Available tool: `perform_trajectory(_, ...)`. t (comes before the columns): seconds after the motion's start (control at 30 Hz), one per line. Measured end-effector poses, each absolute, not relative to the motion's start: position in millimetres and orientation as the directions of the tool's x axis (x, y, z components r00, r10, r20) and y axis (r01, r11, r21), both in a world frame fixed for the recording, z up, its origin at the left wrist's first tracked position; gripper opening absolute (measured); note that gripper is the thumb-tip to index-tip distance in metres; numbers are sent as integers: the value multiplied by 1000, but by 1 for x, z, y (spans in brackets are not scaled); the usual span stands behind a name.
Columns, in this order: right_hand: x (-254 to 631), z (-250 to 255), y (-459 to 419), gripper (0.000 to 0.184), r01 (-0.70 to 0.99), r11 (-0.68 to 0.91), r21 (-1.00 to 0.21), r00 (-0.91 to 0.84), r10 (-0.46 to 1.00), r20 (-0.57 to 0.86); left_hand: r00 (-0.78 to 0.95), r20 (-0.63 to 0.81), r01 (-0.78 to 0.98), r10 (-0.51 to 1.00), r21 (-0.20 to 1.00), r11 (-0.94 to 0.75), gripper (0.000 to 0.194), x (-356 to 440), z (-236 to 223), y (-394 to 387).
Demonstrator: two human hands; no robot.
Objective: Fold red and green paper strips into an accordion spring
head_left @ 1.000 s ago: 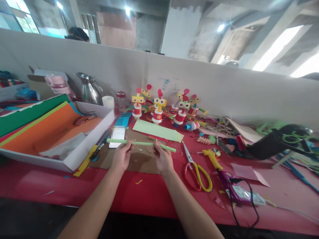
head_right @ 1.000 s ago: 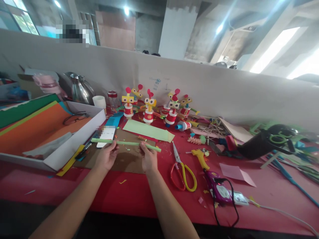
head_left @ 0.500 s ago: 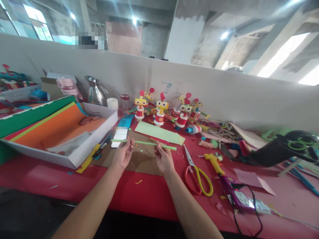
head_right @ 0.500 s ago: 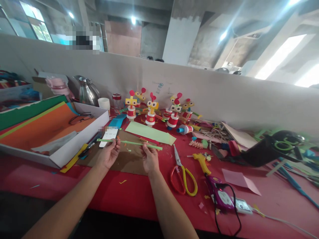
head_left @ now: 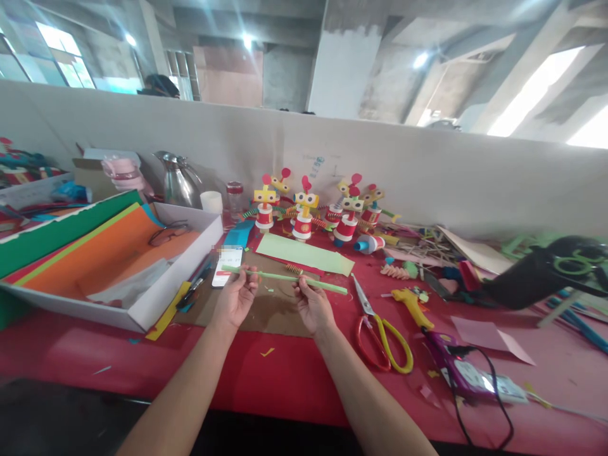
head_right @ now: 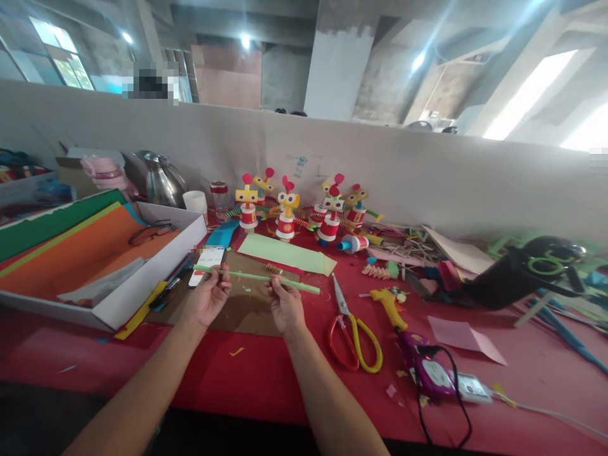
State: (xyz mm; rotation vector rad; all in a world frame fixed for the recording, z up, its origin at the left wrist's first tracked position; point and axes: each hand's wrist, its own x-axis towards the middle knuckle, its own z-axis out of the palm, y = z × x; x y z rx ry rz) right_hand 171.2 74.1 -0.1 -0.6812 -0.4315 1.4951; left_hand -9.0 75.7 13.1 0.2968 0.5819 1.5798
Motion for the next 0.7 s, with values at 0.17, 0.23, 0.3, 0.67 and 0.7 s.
perform_trajectory(0.17,181,5,76,18,-774,-11,-634,85,989,-121,-213,-99,-857,972,496,-138,9,-22,11,80)
perform_trajectory(0.23,182,5,76,19,-768,21,-640,99,991,-86,-198,-64,-861,978,488,-142,5,-23,11,78)
perform_trajectory(0.3,180,3,75,19,-754,86,-651,133,991,-23,-106,-6,-858,994,506,-88,16,-17,12,72)
perform_trajectory(0.67,170,10,56,8,-316,273,-908,-82,946,313,-26,-35,-562,999,827,14,25,13,11,60)
perform_trajectory(0.7,168,10,56,11,-359,237,-903,-72,957,280,-39,-44,-562,998,827,14,26,12,12,61)
